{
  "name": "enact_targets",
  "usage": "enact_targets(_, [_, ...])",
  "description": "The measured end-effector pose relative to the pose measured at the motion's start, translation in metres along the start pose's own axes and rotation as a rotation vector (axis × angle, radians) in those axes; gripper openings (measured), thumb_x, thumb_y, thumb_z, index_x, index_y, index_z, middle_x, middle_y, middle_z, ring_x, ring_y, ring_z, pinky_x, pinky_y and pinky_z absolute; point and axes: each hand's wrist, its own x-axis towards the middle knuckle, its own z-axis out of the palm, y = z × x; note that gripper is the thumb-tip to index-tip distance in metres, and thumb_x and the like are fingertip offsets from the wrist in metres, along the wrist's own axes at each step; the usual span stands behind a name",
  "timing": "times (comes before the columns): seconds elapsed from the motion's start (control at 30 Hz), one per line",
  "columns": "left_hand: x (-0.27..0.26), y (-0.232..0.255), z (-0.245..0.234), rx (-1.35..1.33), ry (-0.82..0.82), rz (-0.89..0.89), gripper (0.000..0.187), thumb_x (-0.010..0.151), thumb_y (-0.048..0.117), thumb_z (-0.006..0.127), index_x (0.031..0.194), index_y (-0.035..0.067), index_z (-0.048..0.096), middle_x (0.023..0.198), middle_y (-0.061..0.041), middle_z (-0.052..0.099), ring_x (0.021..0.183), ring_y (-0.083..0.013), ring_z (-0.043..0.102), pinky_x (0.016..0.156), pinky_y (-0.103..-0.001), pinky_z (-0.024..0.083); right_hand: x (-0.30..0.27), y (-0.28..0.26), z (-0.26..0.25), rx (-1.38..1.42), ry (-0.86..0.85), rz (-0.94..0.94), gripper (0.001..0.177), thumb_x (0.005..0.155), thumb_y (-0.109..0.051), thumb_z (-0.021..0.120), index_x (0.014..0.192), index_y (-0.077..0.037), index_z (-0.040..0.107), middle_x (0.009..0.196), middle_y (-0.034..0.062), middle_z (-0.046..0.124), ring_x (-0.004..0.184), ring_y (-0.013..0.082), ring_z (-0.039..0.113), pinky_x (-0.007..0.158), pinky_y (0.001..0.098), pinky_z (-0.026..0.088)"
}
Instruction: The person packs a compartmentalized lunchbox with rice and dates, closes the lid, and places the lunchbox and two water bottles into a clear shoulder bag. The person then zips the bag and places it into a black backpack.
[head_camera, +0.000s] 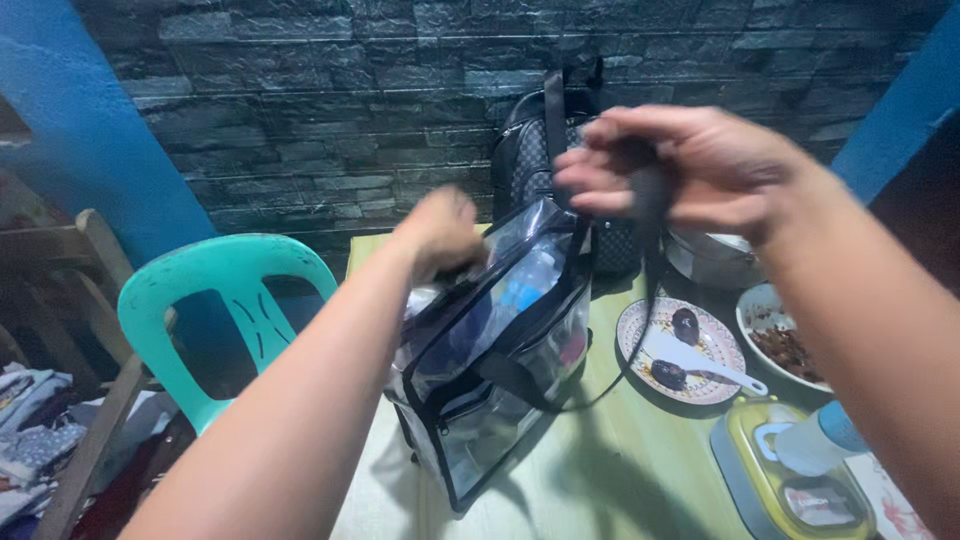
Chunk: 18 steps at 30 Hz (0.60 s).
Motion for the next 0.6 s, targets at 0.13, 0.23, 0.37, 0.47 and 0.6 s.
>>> enact_targets(0.13, [-0.002, 0.069, -0.016, -0.334, 0.123, 0.695, 0.032, 0.08, 0.009, 0.068, 0.106, 0.005, 0.049, 0.088, -0.003, 0.058, 0.079, -0.0111, 0.06, 0.067, -0.029, 0.054, 0.031, 0.021, 0.028, 0.048, -0.034, 0.212, 0.054, 0.098, -0.047, 0.044, 0.114, 0.001, 0.064, 0.112, 0.0265, 0.072, 0.11, 0.036, 0.068, 0.095, 0.0421, 0.057])
enact_targets(0.23, [-0.021, 0.103, -0.027, -0.201, 0.124, 0.915, 0.043, 0.079, 0.01, 0.071, 0.113, 0.004, 0.045, 0.096, -0.007, 0.06, 0.09, -0.0191, 0.064, 0.08, -0.035, 0.057, 0.053, 0.017, 0.028, 0.559, -0.809, 0.225, 0.045, 0.109, -0.037, 0.056, 0.122, 0.007, 0.061, 0.119, 0.0236, 0.066, 0.113, 0.0338, 0.066, 0.097, 0.0506, 0.055])
enact_targets(0.37, [-0.047, 0.105, -0.032, 0.029, 0.362, 1.066, 0.066, 0.08, 0.016, 0.082, 0.13, 0.002, 0.04, 0.118, -0.018, 0.054, 0.109, -0.0301, 0.061, 0.096, -0.039, 0.056, 0.077, -0.012, 0.023, 0.524, -0.212, 0.162, 0.027, 0.105, -0.016, 0.049, 0.115, 0.005, 0.063, 0.119, 0.0214, 0.07, 0.115, 0.0283, 0.07, 0.109, 0.0499, 0.05])
enact_targets(0.47, [-0.061, 0.078, -0.027, 0.159, 0.693, 0.804, 0.118, 0.052, 0.035, 0.094, 0.145, -0.004, 0.032, 0.13, -0.034, 0.043, 0.114, -0.0446, 0.053, 0.089, -0.041, 0.053, 0.077, -0.03, 0.021, 0.847, -0.075, 0.222, 0.02, 0.103, -0.003, 0.046, 0.109, 0.004, 0.064, 0.119, 0.0241, 0.071, 0.117, 0.0338, 0.071, 0.115, 0.056, 0.044])
enact_targets(0.6, [-0.06, 0.05, 0.001, -0.012, 0.139, 0.289, 0.048, 0.08, 0.041, 0.086, 0.106, 0.005, 0.07, 0.092, -0.005, 0.072, 0.091, -0.0223, 0.073, 0.089, -0.038, 0.058, 0.073, -0.036, 0.034, 1.089, 0.058, 0.225, 0.022, 0.1, -0.002, 0.05, 0.113, 0.007, 0.064, 0.119, 0.0316, 0.068, 0.114, 0.0409, 0.071, 0.114, 0.0588, 0.042])
